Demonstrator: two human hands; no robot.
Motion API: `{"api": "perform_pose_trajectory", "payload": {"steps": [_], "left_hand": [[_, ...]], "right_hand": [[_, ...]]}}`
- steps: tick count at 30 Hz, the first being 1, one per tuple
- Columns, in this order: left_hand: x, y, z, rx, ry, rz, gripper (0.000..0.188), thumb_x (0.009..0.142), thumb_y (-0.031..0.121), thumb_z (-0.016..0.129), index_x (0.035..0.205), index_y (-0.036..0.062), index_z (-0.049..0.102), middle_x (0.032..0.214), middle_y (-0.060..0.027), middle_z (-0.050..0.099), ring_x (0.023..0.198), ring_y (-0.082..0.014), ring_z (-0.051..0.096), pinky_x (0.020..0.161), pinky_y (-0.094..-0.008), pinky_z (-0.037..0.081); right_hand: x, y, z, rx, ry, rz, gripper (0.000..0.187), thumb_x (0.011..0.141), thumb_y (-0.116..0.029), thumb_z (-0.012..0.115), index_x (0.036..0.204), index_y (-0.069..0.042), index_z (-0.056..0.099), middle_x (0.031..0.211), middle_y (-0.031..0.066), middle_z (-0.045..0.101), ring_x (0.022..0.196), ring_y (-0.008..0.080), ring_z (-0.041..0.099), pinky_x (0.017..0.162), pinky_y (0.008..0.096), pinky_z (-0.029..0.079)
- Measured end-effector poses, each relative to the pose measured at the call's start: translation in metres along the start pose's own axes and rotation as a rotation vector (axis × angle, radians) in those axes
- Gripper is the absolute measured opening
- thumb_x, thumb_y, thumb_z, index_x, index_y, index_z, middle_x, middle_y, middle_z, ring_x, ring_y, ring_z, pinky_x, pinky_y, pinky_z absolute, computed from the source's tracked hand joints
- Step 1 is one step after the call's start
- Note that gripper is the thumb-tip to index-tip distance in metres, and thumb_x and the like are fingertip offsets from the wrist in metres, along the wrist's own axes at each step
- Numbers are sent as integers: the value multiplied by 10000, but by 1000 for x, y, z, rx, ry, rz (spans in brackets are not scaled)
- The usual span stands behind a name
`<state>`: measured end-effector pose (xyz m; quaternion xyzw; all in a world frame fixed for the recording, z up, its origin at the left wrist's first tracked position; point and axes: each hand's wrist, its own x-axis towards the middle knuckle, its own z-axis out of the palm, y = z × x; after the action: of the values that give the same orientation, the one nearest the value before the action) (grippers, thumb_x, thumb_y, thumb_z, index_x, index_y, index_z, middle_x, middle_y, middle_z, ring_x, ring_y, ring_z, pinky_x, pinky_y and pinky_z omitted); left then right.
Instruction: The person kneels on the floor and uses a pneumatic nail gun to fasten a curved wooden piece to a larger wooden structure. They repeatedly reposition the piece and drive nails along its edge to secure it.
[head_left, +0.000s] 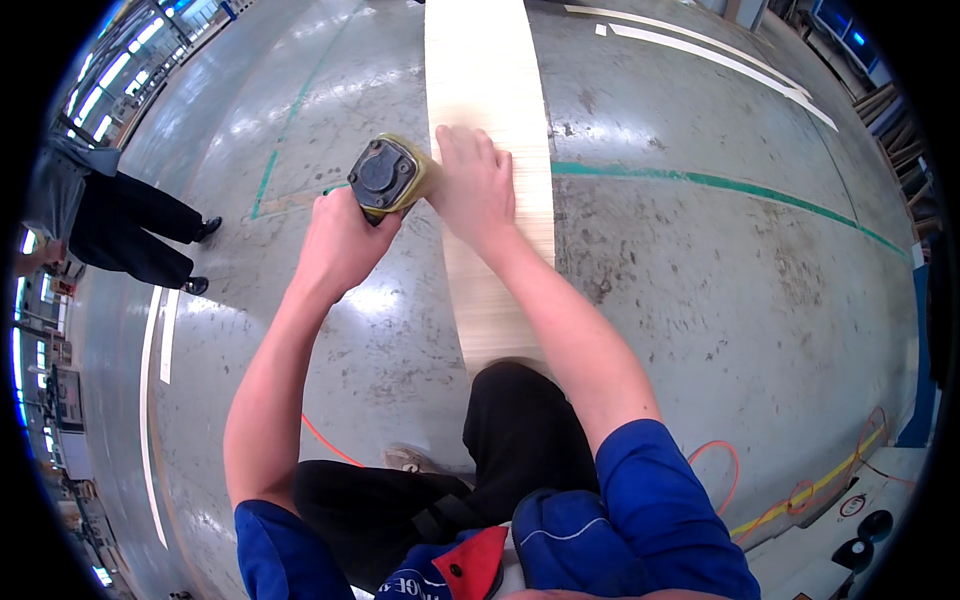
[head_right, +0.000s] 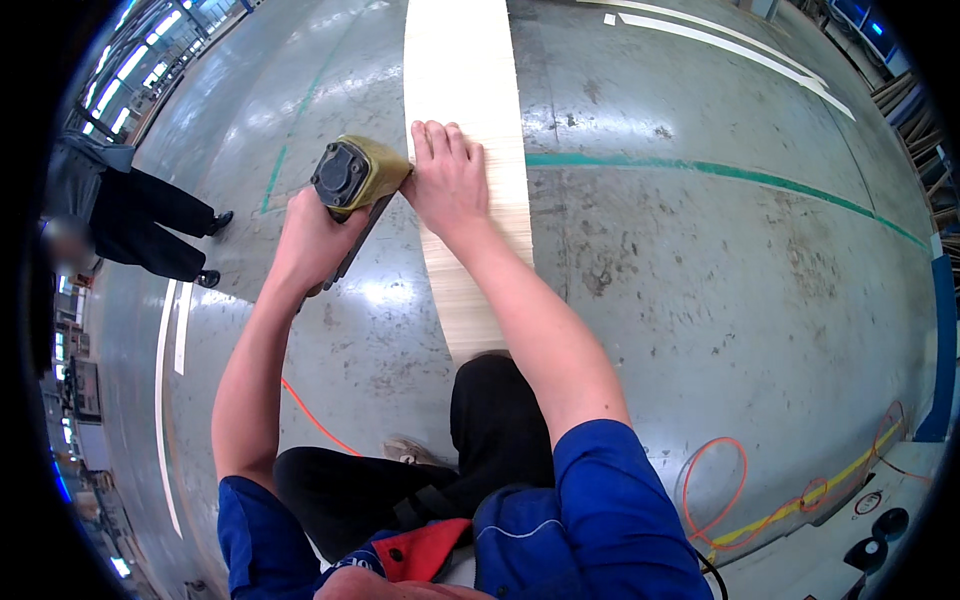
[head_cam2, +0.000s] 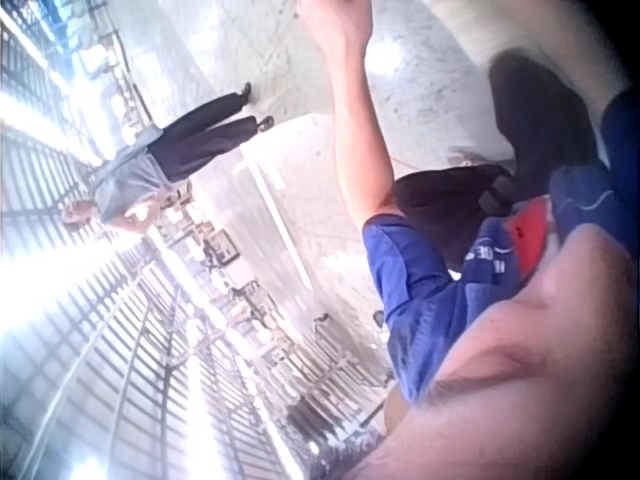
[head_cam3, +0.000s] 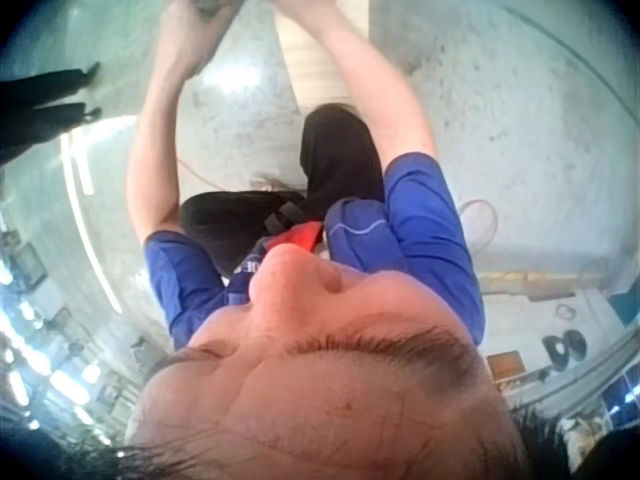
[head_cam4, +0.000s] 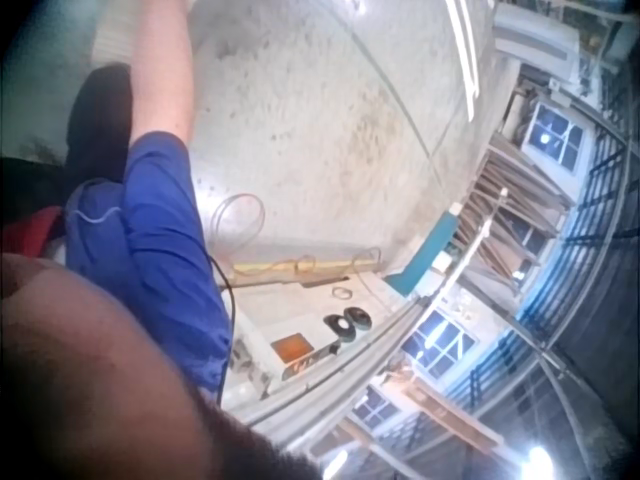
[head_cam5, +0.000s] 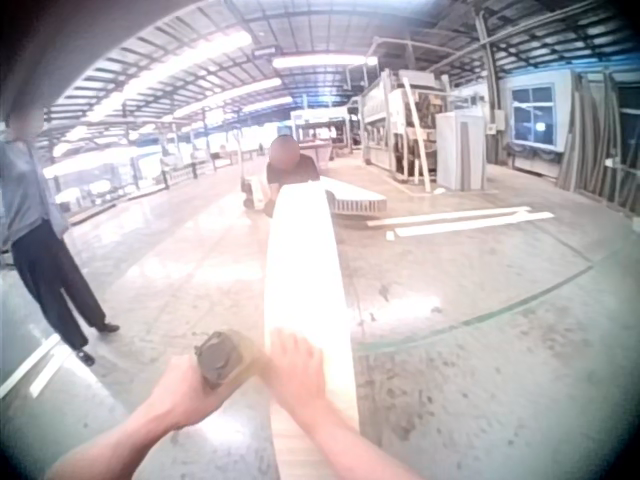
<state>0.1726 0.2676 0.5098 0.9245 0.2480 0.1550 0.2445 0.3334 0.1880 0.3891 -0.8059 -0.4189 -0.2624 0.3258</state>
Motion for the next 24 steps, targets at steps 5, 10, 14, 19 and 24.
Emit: {"api": "perform_pose_trajectory", "payload": {"steps": [5,10,14,19,24], "left_hand": [[1,-8,-1,-58,17,44,225,877,133,755,998,-56,742,830,-268,722,770,-413,724,747,-451,567],[14,-17,-12,-39,-72,6,263,884,114,755,1091,-44,722,922,-201,756,842,-263,722,826,-403,565],[15,-22,-15,-37,-90,44,282,888,106,753,1129,-34,707,961,-165,760,874,-196,700,860,-375,558],[18,-27,-13,-58,-72,65,273,866,125,744,1063,-64,723,901,-252,743,844,-359,752,805,-431,572],[22,-31,-13,-69,-93,104,282,868,134,745,1068,-64,719,894,-249,740,826,-348,745,799,-426,571]], "right_hand": [[1,-1,0,-24,7,-10,761,805,-336,836,1458,-76,544,1420,61,574,1330,247,507,1004,419,421],[2,-1,0,-61,20,-23,741,815,-325,801,1458,-55,551,1404,76,575,1336,266,518,1006,414,417],[1,-1,0,-45,-2,-18,762,806,-327,811,1466,-59,540,1418,78,566,1346,268,502,1020,420,411],[0,0,3,-20,-21,-11,779,807,-325,818,1480,-71,519,1447,81,550,1364,278,477,1042,439,402],[1,0,5,-7,-54,11,771,812,-325,811,1479,-66,524,1456,88,543,1384,296,462,1058,445,391]]}}
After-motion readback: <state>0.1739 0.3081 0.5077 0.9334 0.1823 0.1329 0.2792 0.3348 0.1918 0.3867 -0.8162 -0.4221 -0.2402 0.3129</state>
